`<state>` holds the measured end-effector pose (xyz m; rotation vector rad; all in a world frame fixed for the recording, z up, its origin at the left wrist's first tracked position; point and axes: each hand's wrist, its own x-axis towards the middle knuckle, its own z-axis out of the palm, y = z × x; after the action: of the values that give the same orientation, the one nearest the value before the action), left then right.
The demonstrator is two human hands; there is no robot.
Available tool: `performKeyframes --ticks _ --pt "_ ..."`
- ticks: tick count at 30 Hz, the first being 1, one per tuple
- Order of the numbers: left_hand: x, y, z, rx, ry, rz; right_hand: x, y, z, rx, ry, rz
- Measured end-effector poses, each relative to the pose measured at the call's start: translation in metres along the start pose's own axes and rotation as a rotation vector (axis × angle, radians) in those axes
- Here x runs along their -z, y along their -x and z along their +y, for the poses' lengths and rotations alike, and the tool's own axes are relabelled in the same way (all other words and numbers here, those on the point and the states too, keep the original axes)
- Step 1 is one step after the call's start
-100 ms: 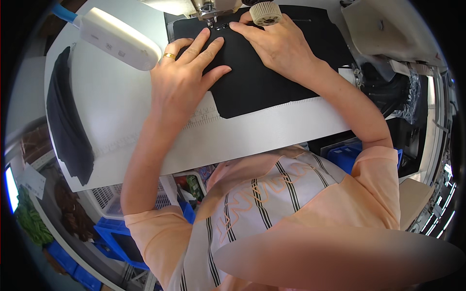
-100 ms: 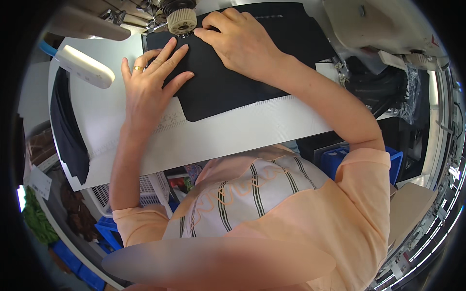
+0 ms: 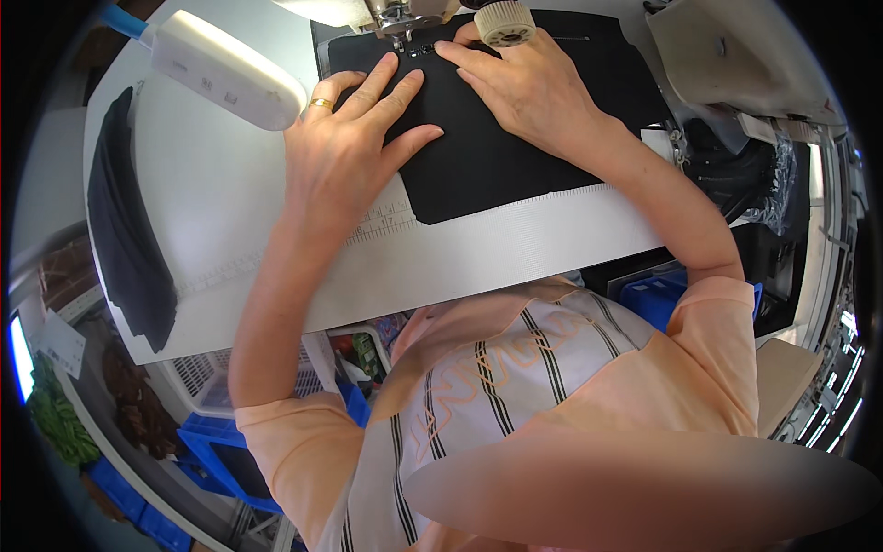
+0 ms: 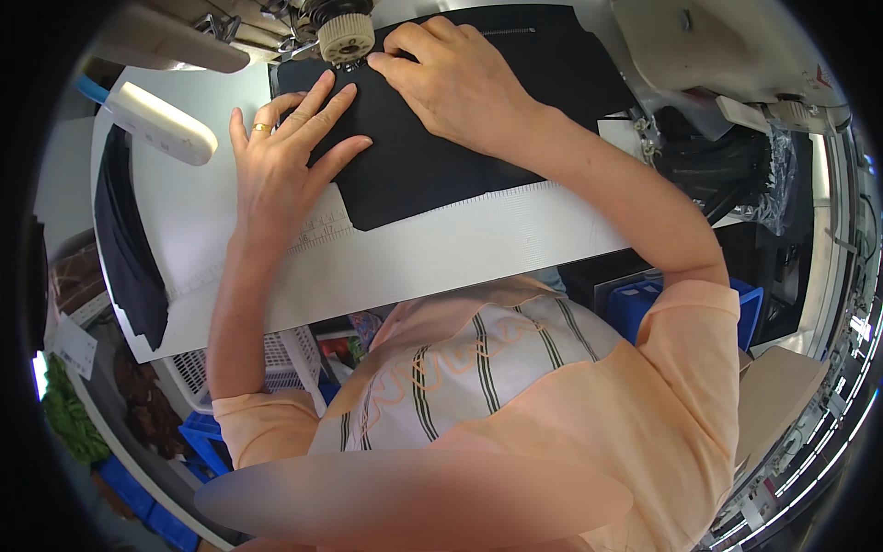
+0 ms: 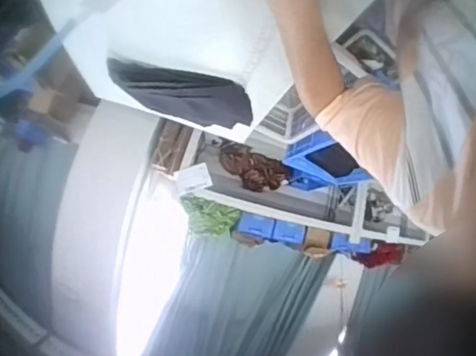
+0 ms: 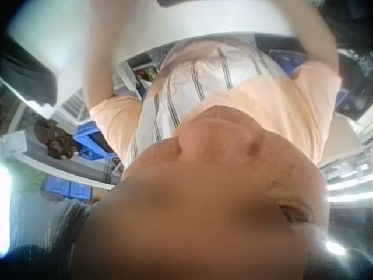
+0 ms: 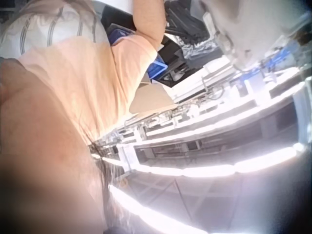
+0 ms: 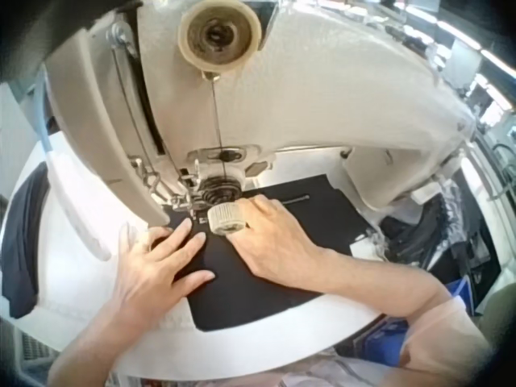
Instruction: Sewing a zipper onto a black fabric or leather component using an industrial sewing machine.
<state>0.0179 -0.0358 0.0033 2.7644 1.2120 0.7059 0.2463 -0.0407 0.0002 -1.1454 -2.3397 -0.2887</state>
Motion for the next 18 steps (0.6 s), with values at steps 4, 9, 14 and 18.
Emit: performKeyframes --ticks 4,9,14,18 --pt "0.000 -0.002 0.001 0.007 0.004 0.007 0.008 0.001 -0.009 -0.046 -0.010 -0.035" --pt "0.001 -0.010 -0.003 -0.001 -0.011 0.056 0.002 -0.006 -0.001 -0.009 0.021 -0.008" --pt "0.000 -0.012 -0.007 -0.026 -0.030 0.061 -0.002 -0.008 0.002 -0.018 0.018 -0.024" --pt "-0.003 -0.010 -0.008 -0.022 -0.030 0.047 -0.002 -0.007 0.002 -0.023 0.025 -0.019"
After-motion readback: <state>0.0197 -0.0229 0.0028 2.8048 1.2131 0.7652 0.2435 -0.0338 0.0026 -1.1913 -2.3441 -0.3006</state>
